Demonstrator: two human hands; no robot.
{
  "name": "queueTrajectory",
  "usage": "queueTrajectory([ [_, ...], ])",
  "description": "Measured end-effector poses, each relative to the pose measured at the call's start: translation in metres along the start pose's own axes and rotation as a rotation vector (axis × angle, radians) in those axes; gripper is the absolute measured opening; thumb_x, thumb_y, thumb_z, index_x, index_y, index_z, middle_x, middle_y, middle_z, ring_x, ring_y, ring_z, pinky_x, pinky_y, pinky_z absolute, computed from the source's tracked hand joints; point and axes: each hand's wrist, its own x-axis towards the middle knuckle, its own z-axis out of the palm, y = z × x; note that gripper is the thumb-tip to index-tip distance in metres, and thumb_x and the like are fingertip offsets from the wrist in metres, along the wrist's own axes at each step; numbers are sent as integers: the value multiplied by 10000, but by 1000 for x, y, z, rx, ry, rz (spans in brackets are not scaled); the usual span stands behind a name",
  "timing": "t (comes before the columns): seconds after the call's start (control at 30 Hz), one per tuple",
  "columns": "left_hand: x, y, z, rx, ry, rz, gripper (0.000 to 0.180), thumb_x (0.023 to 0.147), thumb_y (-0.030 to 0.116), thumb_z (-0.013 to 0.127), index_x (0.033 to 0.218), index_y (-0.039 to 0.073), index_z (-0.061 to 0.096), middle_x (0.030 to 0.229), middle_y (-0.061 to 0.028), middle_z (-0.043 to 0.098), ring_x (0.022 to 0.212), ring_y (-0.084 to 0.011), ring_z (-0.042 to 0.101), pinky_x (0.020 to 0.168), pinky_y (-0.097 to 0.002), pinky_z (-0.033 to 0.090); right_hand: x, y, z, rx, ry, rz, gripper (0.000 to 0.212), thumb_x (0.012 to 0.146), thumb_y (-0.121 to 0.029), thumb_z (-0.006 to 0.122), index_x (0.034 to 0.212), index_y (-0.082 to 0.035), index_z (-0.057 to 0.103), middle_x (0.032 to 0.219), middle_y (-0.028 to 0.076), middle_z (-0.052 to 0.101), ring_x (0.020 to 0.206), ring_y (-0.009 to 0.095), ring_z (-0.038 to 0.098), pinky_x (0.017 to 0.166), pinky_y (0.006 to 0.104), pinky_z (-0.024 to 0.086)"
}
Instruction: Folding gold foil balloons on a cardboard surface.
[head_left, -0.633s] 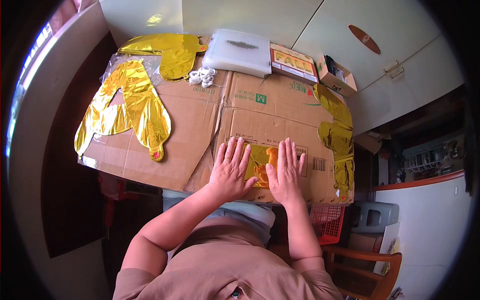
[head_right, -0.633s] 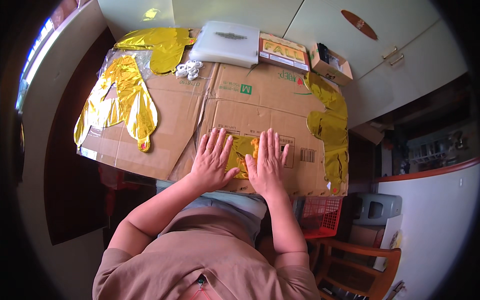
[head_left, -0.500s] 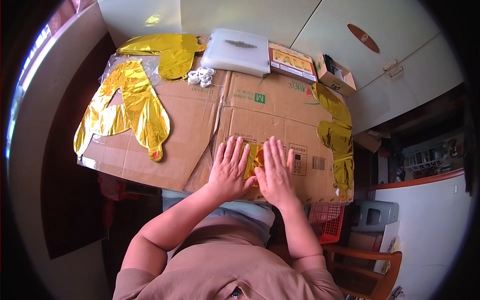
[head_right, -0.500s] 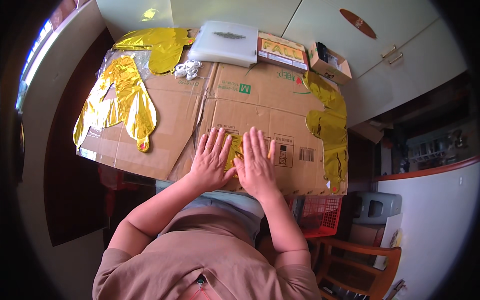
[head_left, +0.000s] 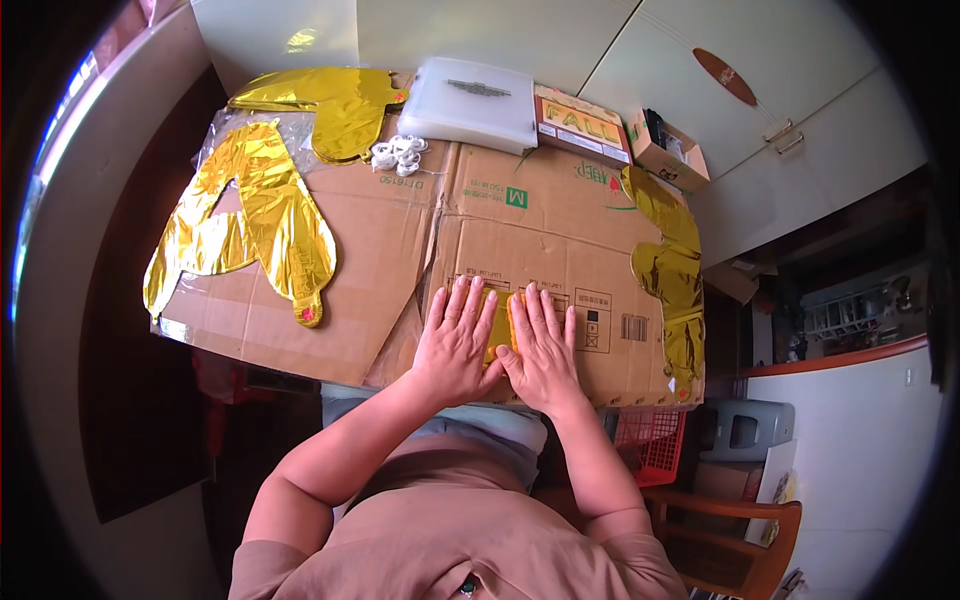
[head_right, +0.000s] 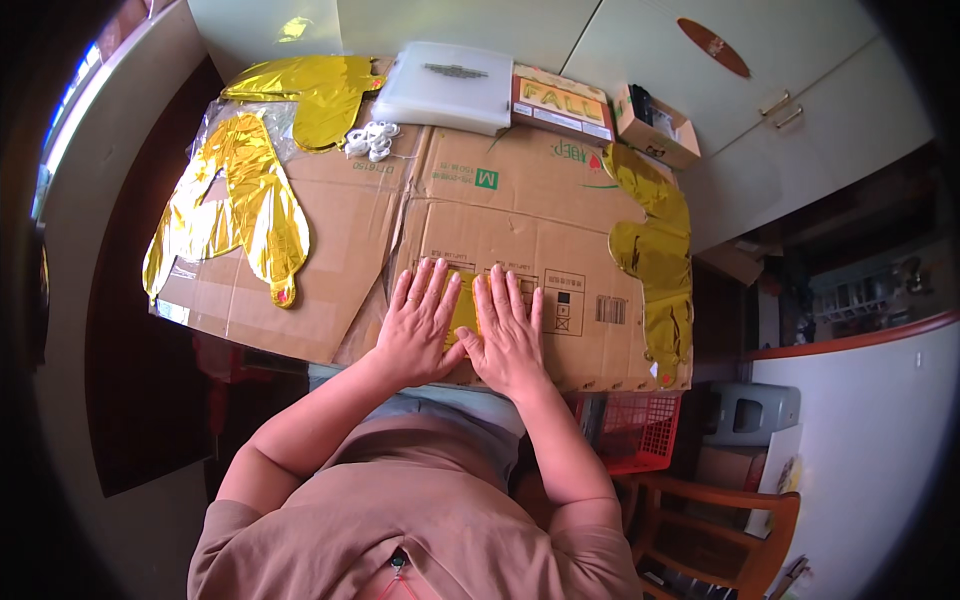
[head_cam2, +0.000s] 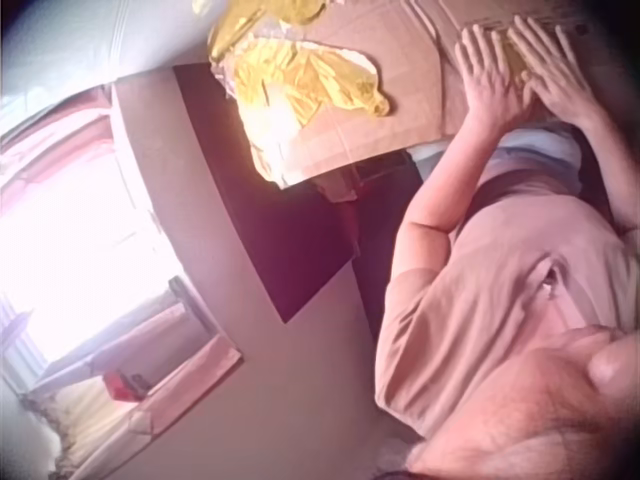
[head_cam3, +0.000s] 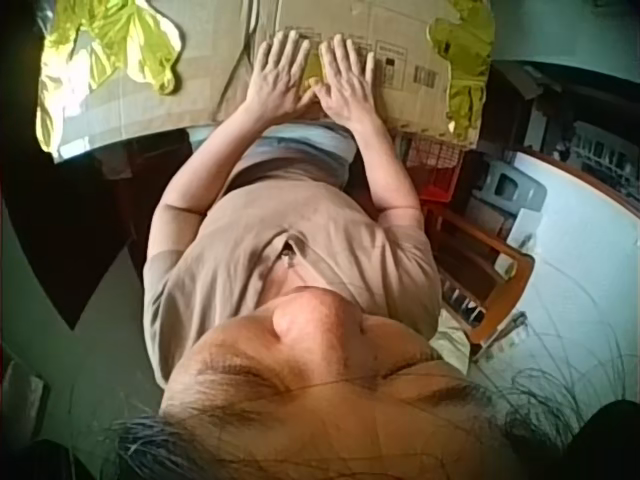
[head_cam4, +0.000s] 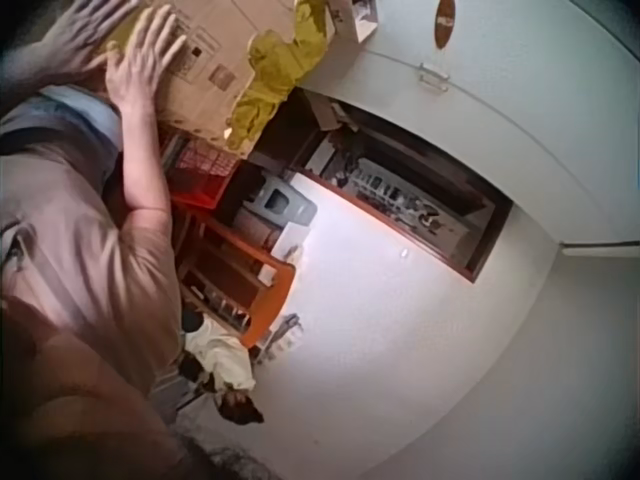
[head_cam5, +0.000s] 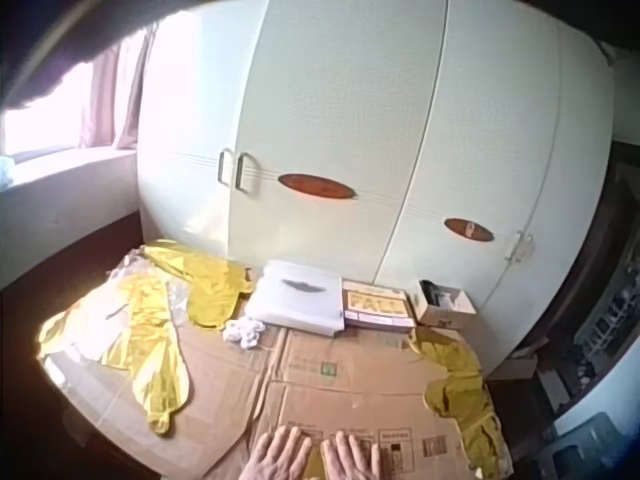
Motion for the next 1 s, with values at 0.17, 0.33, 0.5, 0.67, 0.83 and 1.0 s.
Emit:
queueTrajectory([
  [0.17,1,1,-5,14,-56,1,867,939,573,467,1525,-54,342,1618,-291,244,1527,-452,170,1232,-578,92,-6,12,-3,194,156,39,630,1035,-366,461,1553,-30,339,1607,219,324,1497,368,300,1221,544,165],
  [0.33,0,1,-8,30,-98,-14,895,932,580,485,1539,-55,315,1628,-293,213,1535,-447,143,1237,-570,77,-17,34,-21,499,408,316,334,903,-49,684,1227,25,650,1249,202,663,1044,310,693,912,387,565],
  [0.5,1,2,-10,28,-96,-7,902,932,579,492,1543,-57,302,1627,-297,211,1535,-442,145,1240,-560,76,-9,47,-12,892,312,521,325,867,-55,761,1170,21,673,936,107,737,846,143,697,780,289,581],
  [0.67,1,3,-10,24,-86,-11,907,931,578,498,1552,-48,285,1630,-290,210,1538,-433,146,1242,-554,76,10,40,-21,877,254,549,316,861,-35,751,1160,30,671,965,115,733,841,145,694,783,291,580],
  [0.83,1,2,-10,26,-90,-14,908,934,576,500,1559,-41,271,1634,-286,203,1540,-430,140,1243,-550,73,12,32,-22,819,295,531,302,859,-1,724,1155,31,670,990,123,734,837,150,696,780,289,580],
  [1.0,1,3,-10,33,-99,-18,909,937,580,493,1560,-41,268,1636,-285,197,1543,-428,128,1245,-548,68,10,32,-18,832,321,526,301,863,20,701,1162,32,664,1003,127,738,838,151,699,785,294,582],
])
